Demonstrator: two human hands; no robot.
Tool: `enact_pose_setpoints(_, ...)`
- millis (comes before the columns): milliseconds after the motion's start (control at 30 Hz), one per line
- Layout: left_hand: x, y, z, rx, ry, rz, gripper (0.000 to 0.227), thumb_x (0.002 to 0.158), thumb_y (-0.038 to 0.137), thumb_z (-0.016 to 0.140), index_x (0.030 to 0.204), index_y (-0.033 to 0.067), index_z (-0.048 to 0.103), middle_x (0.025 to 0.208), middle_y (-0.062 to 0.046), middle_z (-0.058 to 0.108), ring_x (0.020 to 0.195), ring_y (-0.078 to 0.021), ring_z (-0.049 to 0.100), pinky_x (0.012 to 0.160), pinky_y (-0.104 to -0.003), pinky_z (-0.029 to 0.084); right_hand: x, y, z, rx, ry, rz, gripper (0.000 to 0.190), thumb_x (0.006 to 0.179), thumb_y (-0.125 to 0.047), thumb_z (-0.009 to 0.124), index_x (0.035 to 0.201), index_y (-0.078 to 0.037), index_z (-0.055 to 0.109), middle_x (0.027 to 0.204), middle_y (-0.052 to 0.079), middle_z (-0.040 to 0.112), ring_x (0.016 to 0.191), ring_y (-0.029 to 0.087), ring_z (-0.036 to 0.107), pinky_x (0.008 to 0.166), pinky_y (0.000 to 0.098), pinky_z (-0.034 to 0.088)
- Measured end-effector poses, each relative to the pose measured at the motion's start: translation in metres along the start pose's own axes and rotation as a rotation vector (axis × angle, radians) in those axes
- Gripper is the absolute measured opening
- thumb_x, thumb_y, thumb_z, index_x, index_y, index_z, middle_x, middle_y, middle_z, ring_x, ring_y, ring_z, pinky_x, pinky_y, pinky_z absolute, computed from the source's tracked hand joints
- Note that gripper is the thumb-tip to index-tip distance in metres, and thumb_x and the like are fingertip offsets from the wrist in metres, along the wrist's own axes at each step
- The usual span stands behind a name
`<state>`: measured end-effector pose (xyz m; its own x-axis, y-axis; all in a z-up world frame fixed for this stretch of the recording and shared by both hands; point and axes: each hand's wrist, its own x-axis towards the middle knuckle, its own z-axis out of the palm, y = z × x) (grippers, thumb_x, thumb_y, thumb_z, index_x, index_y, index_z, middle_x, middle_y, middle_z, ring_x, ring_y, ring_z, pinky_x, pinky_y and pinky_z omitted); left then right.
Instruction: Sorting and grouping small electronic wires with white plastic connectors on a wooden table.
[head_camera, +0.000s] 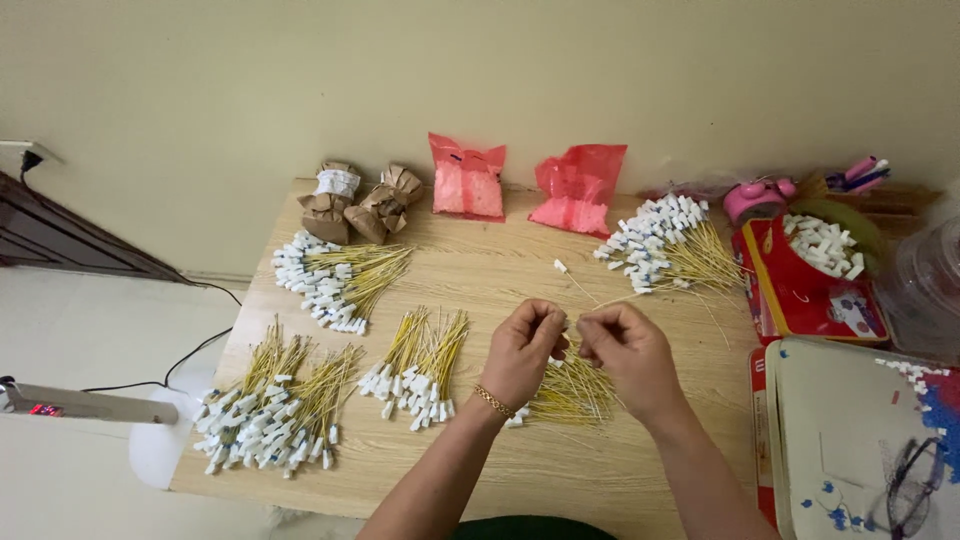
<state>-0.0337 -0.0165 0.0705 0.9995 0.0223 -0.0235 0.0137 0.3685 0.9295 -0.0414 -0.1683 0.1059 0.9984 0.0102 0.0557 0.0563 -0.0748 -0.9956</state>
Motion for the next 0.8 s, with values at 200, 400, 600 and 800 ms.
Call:
enact_pose_setpoints(200, -0.002, -0.01, -0.002, 0.023, -0.021, 0.005, 0.009, 0.104, 0.013, 0.063, 0.103, 0.005, 0.066, 0.087, -0.005, 0.065, 0.076, -0.0124, 0.065, 0.065, -0.023, 0.061, 0.006, 0.002, -0.006, -0.106, -0.045, 0.016, 0.012, 0.096, -0.01, 0.072, 0.102, 0.0, 0.072, 0.076, 0.011, 0.066, 0.066, 0.014, 0.061, 0.053, 0.0267, 0.05)
enact_pose_setpoints(400, 0.003, -0.021, -0.006, 0.057, -0.029, 0.016, 0.007, 0.102, 0.011, 0.066, 0.104, 0.0051, 0.068, 0.088, -0.006, 0.07, 0.078, -0.0114, 0.066, 0.068, -0.024, 0.061, 0.003, 0.001, -0.002, -0.127, -0.03, 0.014, 0.009, 0.091, -0.005, 0.075, 0.099, -0.002, 0.076, 0.073, 0.006, 0.065, 0.068, 0.011, 0.056, 0.057, 0.0247, 0.049)
enact_pose_setpoints(600, 0.004, -0.005, -0.009, 0.01, -0.012, 0.013, 0.013, 0.099, 0.008, 0.068, 0.111, 0.0023, 0.067, 0.09, -0.006, 0.068, 0.08, -0.0123, 0.066, 0.07, -0.026, 0.062, 0.002, -0.004, -0.011, -0.244, -0.022, -0.02, 0.008, 0.09, -0.009, 0.075, 0.096, -0.003, 0.077, 0.07, 0.011, 0.066, 0.066, 0.013, 0.058, 0.057, 0.0287, 0.05)
enact_pose_setpoints(800, 0.0, -0.005, -0.019, -0.02, -0.041, -0.029, 0.014, 0.099, 0.007, 0.068, 0.112, 0.0009, 0.067, 0.091, -0.007, 0.069, 0.081, -0.0138, 0.068, 0.071, -0.027, 0.063, 0.005, -0.01, -0.02, -0.313, -0.067, -0.046, 0.009, 0.092, -0.01, 0.074, 0.097, -0.004, 0.077, 0.072, 0.013, 0.066, 0.069, 0.018, 0.06, 0.061, 0.0322, 0.051)
